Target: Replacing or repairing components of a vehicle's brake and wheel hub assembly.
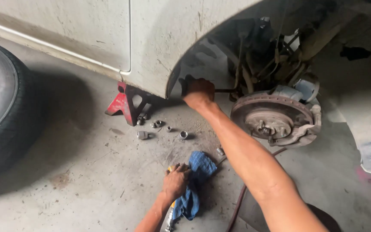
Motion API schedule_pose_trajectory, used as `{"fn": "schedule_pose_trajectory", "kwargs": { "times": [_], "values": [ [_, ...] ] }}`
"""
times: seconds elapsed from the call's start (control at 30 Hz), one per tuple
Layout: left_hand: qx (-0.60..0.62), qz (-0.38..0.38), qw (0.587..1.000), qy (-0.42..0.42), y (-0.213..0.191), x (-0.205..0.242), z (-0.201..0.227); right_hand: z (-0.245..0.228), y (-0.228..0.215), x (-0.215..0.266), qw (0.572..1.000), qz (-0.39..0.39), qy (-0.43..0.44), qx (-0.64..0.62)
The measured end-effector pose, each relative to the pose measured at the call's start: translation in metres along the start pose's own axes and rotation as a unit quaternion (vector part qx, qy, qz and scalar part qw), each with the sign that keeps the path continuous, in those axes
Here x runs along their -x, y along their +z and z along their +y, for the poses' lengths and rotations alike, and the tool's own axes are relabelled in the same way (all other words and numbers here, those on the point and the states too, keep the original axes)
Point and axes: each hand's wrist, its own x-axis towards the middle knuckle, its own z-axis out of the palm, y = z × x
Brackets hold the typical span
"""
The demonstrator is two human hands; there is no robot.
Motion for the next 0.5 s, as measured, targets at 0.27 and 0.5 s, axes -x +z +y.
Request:
{"fn": "schedule_pose_trajectory", "kwargs": {
  "times": [0.27,0.5],
  "values": [
    [-0.020,-0.003,1.000,-0.006,0.005,-0.004,0.002,0.009,0.014,-0.017,0.998,-0.049,-0.043,-0.020],
    [0.031,-0.021,0.995,0.097,0.062,0.038,0.010,0.045,0.037,0.013,0.979,-0.118,-0.057,-0.158]
  ]
}}
